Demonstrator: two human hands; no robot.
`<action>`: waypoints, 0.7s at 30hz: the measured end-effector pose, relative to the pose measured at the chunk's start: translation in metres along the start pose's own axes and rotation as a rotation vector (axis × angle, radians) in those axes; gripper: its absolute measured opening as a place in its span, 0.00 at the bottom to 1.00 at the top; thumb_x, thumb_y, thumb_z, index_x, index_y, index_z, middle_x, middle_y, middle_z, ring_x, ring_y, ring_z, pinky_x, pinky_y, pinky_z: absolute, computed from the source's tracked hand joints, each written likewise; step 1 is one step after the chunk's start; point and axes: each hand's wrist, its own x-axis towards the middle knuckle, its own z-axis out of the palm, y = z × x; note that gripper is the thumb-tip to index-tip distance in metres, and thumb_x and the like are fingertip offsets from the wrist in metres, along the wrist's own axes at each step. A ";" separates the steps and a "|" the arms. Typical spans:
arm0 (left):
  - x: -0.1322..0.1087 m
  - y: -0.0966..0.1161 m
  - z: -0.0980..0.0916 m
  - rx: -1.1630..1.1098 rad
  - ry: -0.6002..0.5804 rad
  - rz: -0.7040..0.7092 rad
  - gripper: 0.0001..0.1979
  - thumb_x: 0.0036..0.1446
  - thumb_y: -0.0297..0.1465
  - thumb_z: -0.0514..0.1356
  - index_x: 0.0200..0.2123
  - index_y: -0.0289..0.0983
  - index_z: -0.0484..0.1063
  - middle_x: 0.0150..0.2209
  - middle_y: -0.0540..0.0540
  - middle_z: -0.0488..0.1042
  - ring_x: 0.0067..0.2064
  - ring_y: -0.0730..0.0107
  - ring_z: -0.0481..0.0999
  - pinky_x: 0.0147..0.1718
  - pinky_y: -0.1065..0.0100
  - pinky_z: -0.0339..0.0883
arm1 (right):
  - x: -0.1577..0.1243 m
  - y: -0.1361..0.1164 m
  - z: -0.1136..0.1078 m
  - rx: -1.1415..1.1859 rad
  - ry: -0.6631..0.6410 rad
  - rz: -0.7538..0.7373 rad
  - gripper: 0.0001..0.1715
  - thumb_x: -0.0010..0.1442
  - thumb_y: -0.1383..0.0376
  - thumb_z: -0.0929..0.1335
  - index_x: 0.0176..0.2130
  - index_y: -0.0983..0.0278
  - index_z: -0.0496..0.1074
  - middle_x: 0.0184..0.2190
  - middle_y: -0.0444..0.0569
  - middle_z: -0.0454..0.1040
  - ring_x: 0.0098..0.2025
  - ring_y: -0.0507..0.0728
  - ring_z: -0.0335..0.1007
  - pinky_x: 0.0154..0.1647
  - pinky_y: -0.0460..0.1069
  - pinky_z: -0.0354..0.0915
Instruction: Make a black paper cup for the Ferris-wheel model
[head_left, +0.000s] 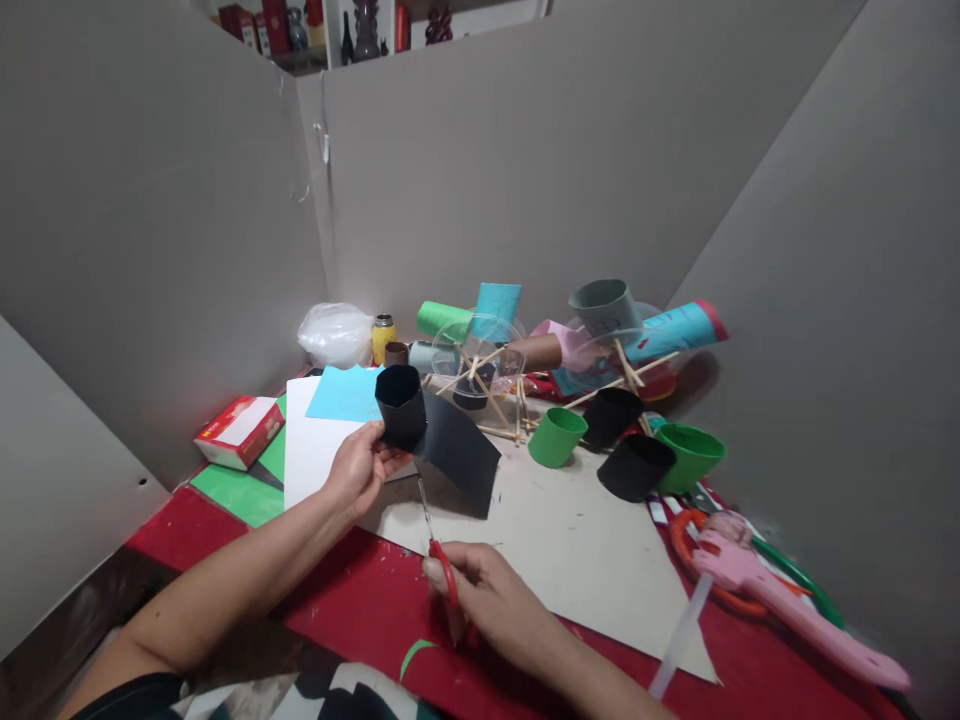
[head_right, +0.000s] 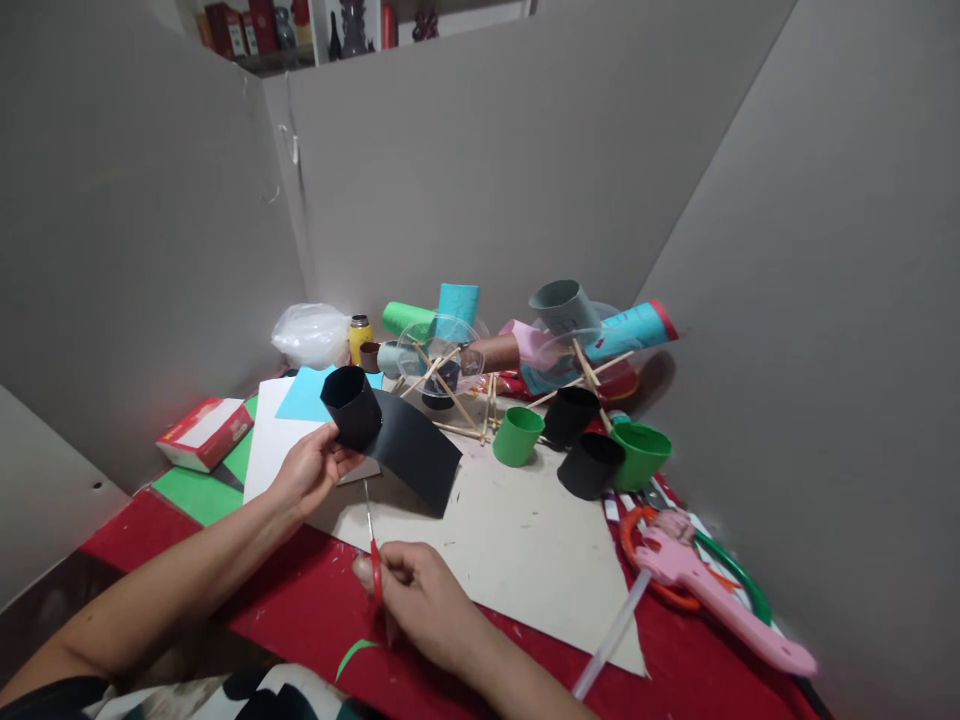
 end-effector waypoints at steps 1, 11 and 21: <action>-0.004 0.000 0.002 -0.018 0.002 0.004 0.03 0.55 0.26 0.59 0.29 0.35 0.69 0.27 0.47 0.76 0.26 0.72 0.75 0.30 0.69 0.74 | 0.000 0.001 0.000 -0.001 0.007 -0.008 0.30 0.57 0.40 0.66 0.23 0.62 0.63 0.14 0.39 0.63 0.17 0.50 0.61 0.19 0.44 0.53; -0.033 -0.010 0.013 -0.115 -0.019 -0.014 0.03 0.56 0.24 0.56 0.32 0.35 0.69 0.30 0.47 0.78 0.28 0.73 0.76 0.31 0.71 0.74 | 0.004 0.002 -0.003 0.009 0.128 -0.079 0.30 0.58 0.39 0.65 0.25 0.62 0.65 0.17 0.40 0.64 0.20 0.51 0.59 0.22 0.45 0.54; -0.043 -0.024 0.013 -0.107 -0.108 -0.037 0.05 0.52 0.25 0.60 0.34 0.35 0.73 0.36 0.44 0.80 0.35 0.67 0.80 0.37 0.67 0.76 | 0.006 0.003 -0.007 0.048 0.273 -0.134 0.27 0.56 0.42 0.68 0.24 0.61 0.62 0.14 0.39 0.61 0.19 0.51 0.57 0.22 0.46 0.54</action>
